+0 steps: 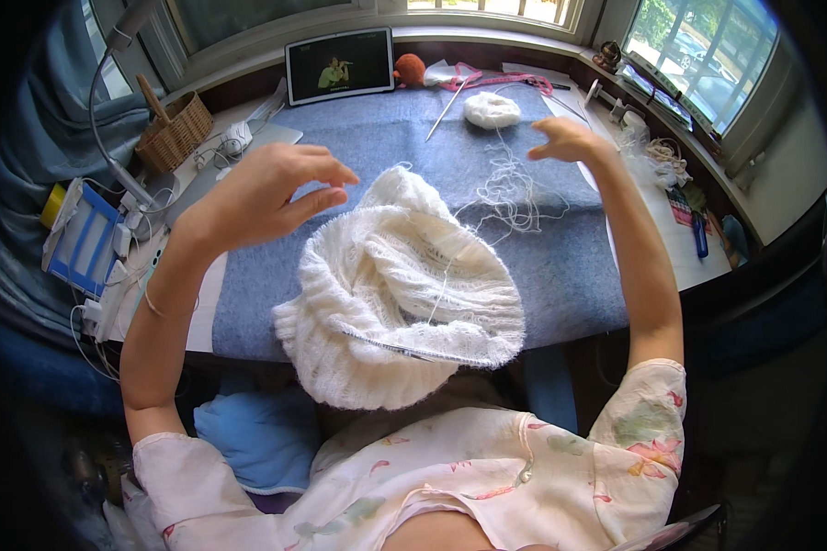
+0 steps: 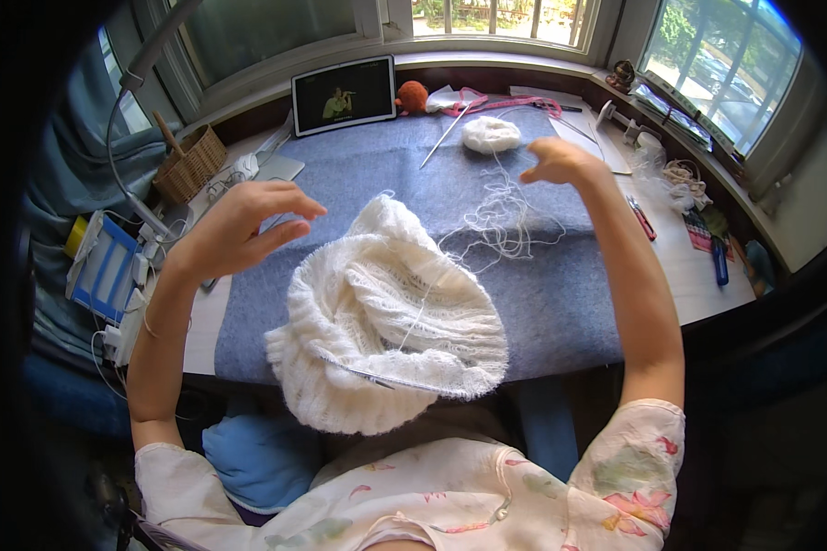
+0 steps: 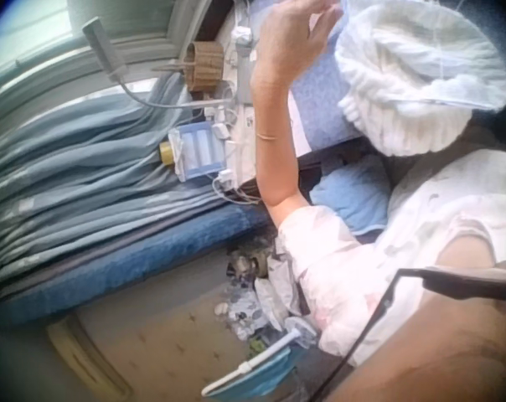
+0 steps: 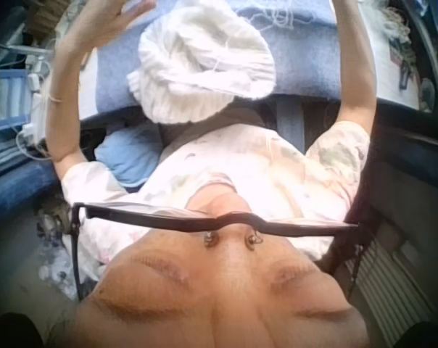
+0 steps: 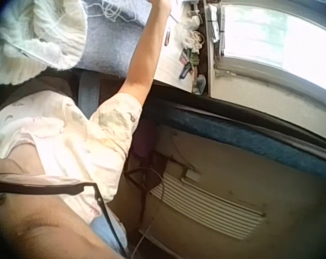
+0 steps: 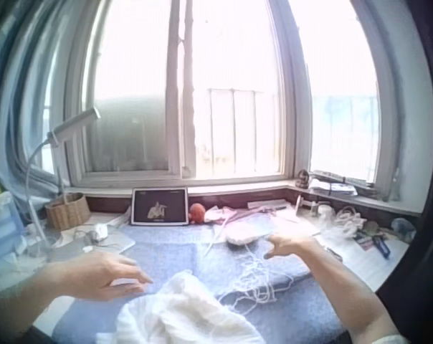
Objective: The person knits a white fluffy fabric using circular knitting needles and white yarn. They repeatedly insert the needle into stitches, wrap the yarn, and pull loops through to extend the fabric. The person occasionally adjusts the yarn and repositions the work to continue knitting.
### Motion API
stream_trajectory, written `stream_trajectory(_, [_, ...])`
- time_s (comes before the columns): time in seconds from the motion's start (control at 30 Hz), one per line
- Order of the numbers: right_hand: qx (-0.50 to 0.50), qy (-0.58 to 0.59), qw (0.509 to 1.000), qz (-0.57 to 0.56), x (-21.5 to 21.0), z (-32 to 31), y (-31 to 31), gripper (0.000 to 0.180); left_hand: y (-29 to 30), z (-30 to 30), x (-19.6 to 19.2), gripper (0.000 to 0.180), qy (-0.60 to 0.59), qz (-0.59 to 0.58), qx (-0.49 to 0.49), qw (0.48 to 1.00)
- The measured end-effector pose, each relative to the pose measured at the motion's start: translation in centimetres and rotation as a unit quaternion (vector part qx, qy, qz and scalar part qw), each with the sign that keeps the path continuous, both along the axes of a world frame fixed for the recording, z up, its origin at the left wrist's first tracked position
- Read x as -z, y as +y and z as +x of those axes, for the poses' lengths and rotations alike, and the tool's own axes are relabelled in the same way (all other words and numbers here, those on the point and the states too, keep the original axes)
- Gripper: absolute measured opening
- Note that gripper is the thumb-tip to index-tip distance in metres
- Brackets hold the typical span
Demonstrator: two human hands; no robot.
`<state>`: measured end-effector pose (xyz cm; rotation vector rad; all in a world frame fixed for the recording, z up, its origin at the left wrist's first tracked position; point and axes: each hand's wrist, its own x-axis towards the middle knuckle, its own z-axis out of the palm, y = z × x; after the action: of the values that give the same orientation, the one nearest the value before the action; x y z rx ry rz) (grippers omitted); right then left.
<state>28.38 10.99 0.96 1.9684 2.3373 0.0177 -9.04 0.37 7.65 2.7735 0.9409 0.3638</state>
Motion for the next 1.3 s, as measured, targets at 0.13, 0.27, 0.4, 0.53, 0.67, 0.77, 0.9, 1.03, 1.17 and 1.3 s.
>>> stream_trajectory(0.13, [-0.087,-0.041,0.979,0.180,-4.1,-2.1,-4.5,0.026,-3.7,-2.2,2.1,0.019,-0.046,-0.035,0.003,0.998])
stream_trajectory(0.27, [-0.317,0.261,0.905,0.113,-3.2,-4.5,-14.1,0.025,-5.1,-1.0,4.6,0.023,-0.130,-0.090,0.084,0.984])
stream_trajectory(0.4, [-0.411,0.296,0.861,0.049,0.0,-10.3,-19.0,0.031,-6.3,-1.3,8.0,0.028,-0.192,-0.142,0.101,0.966])
stream_trajectory(0.53, [-0.395,0.316,0.862,0.038,3.0,-11.9,-19.4,0.036,-7.5,-0.4,9.8,0.033,-0.253,-0.168,0.106,0.947])
stream_trajectory(0.67, [-0.401,0.324,0.857,0.018,4.7,-12.9,-18.7,0.031,-8.6,0.7,10.4,0.040,-0.213,-0.121,0.082,0.966])
stream_trajectory(0.77, [-0.415,0.306,0.857,-0.015,4.7,-13.2,-18.2,0.020,-9.0,1.3,11.1,0.035,-0.200,-0.106,0.067,0.972])
stream_trajectory(0.9, [-0.420,0.316,0.850,-0.024,5.0,-13.2,-18.0,0.009,-9.3,1.6,11.8,0.029,-0.256,-0.204,0.053,0.943])
stream_trajectory(1.03, [-0.400,0.380,0.833,-0.051,4.5,-13.1,-17.9,0.008,-9.1,1.9,11.2,0.018,-0.329,-0.292,0.054,0.897])
stream_trajectory(1.17, [-0.387,0.500,0.766,-0.117,3.7,-12.7,-17.5,0.010,-8.5,1.9,11.0,0.009,-0.368,-0.368,0.066,0.851])
stream_trajectory(1.3, [-0.417,0.561,0.663,-0.267,2.3,-10.5,-15.2,0.017,-8.6,1.5,10.1,0.007,-0.408,-0.351,0.084,0.838])
